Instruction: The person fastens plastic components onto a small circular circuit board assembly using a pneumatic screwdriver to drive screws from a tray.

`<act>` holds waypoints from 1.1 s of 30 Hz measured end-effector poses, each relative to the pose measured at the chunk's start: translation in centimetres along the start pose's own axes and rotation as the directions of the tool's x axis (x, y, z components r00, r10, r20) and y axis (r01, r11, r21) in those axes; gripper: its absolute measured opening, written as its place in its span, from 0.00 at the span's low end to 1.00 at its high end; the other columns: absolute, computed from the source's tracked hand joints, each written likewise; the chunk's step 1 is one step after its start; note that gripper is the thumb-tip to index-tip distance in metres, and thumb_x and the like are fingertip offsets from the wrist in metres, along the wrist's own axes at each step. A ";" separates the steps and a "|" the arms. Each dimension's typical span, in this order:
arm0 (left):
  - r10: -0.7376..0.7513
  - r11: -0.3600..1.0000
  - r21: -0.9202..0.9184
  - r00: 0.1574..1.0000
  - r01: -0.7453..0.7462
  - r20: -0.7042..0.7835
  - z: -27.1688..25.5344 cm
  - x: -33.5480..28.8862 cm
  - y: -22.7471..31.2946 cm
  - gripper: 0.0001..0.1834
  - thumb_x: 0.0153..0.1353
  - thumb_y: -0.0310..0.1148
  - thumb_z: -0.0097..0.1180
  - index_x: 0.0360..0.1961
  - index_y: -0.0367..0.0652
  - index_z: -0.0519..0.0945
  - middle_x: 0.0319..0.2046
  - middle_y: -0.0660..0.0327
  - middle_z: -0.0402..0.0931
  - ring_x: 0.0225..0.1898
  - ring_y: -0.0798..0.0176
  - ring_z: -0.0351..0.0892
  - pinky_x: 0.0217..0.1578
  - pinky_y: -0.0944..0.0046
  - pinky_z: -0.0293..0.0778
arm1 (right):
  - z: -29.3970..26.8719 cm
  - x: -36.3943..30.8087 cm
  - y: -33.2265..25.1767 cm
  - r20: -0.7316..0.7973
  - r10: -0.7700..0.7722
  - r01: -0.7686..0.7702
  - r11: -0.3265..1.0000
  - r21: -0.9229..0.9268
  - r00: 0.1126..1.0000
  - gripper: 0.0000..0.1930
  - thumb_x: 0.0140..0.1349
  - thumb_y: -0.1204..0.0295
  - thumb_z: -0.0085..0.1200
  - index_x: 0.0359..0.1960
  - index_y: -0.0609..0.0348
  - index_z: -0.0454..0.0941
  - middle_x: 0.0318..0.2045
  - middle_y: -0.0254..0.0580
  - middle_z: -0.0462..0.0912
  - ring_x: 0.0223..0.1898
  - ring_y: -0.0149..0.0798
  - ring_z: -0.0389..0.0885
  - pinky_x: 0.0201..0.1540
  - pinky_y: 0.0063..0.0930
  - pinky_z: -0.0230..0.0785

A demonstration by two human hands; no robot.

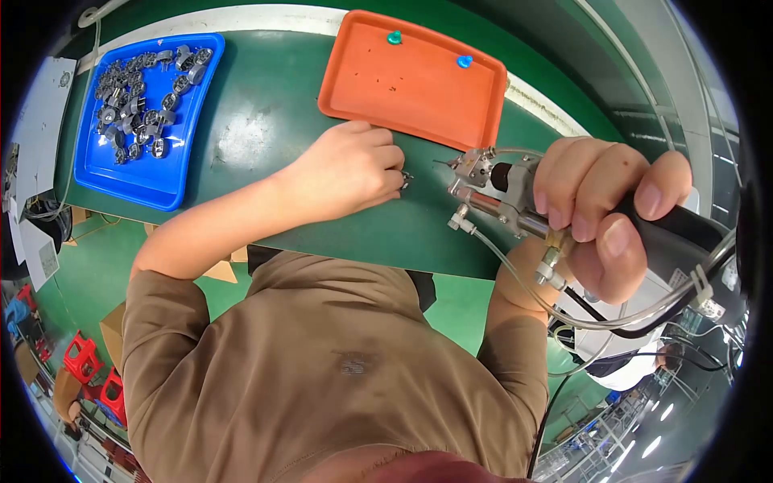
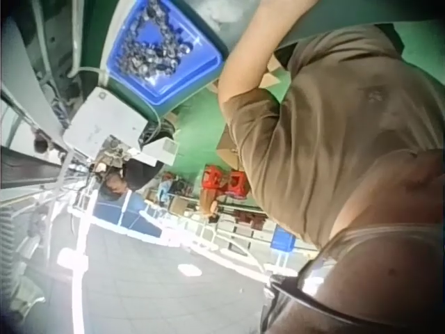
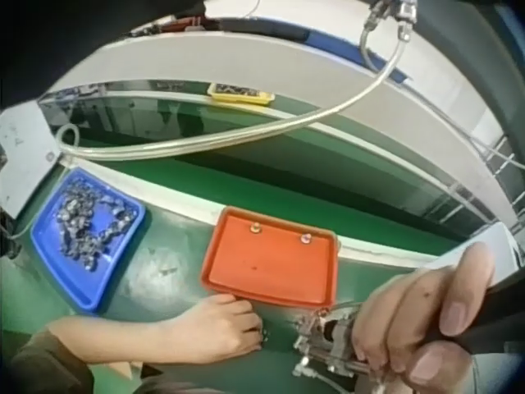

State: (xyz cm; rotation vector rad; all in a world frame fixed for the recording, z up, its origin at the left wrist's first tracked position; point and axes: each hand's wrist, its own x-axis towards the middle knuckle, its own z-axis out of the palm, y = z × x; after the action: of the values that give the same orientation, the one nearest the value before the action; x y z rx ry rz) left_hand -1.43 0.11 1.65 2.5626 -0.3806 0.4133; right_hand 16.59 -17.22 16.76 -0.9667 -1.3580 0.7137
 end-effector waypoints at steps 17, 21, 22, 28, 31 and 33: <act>-0.099 0.987 -0.145 0.976 0.071 -0.193 2.0 -0.9 -1.6 0.06 0.54 0.26 0.70 0.32 0.38 0.87 0.44 0.60 0.86 0.36 0.56 0.82 0.37 0.56 0.81 | 0.1 0.8 2.5 0.168 -0.003 0.002 1.000 0.005 0.986 0.17 0.63 0.74 0.55 0.50 0.44 0.65 0.24 0.31 0.74 0.24 0.34 0.75 0.28 0.31 0.71; -0.102 0.986 -0.149 0.978 0.075 -0.184 2.0 -0.8 -1.6 0.06 0.53 0.27 0.71 0.32 0.38 0.86 0.43 0.60 0.85 0.37 0.56 0.82 0.37 0.56 0.81 | 0.1 1.0 2.9 0.158 0.007 -0.009 1.000 0.013 0.987 0.17 0.63 0.74 0.55 0.51 0.44 0.66 0.24 0.31 0.74 0.24 0.34 0.75 0.29 0.32 0.71; -0.096 0.987 -0.146 0.977 0.068 -0.190 2.1 -0.8 -1.7 0.06 0.53 0.27 0.71 0.31 0.38 0.86 0.43 0.60 0.85 0.37 0.56 0.83 0.37 0.56 0.81 | 0.1 0.9 2.9 0.154 0.012 -0.015 1.000 0.014 0.988 0.17 0.63 0.74 0.55 0.51 0.44 0.66 0.24 0.31 0.74 0.24 0.34 0.75 0.29 0.32 0.71; -0.089 0.988 -0.140 0.978 0.064 -0.188 2.2 -0.7 -1.6 0.07 0.53 0.27 0.71 0.32 0.38 0.86 0.43 0.60 0.84 0.38 0.56 0.83 0.38 0.56 0.81 | 0.0 0.8 3.5 0.147 -0.028 0.024 0.999 0.030 0.989 0.16 0.66 0.73 0.54 0.52 0.43 0.67 0.27 0.31 0.75 0.26 0.32 0.76 0.30 0.31 0.71; -0.098 0.989 -0.131 0.978 0.074 -0.185 2.3 -0.8 -1.5 0.07 0.53 0.27 0.70 0.33 0.38 0.86 0.43 0.60 0.84 0.38 0.56 0.82 0.38 0.56 0.81 | -0.3 1.5 2.9 0.246 0.025 -0.027 1.000 0.006 0.969 0.15 0.66 0.73 0.53 0.52 0.42 0.67 0.27 0.31 0.75 0.26 0.32 0.77 0.30 0.30 0.71; -0.100 0.989 -0.128 0.979 0.078 -0.179 2.2 -0.7 -1.3 0.07 0.53 0.27 0.70 0.33 0.38 0.86 0.43 0.60 0.84 0.38 0.56 0.82 0.38 0.56 0.81 | -0.1 1.4 2.8 0.247 0.038 -0.040 0.999 0.003 0.968 0.16 0.66 0.73 0.53 0.52 0.42 0.66 0.27 0.31 0.75 0.27 0.32 0.77 0.30 0.30 0.71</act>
State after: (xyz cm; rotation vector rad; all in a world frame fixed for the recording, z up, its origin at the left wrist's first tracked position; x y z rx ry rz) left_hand -1.15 0.21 -1.00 2.3899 -0.2150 0.5726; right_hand 17.19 -14.73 14.98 -0.9223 -1.5548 0.8919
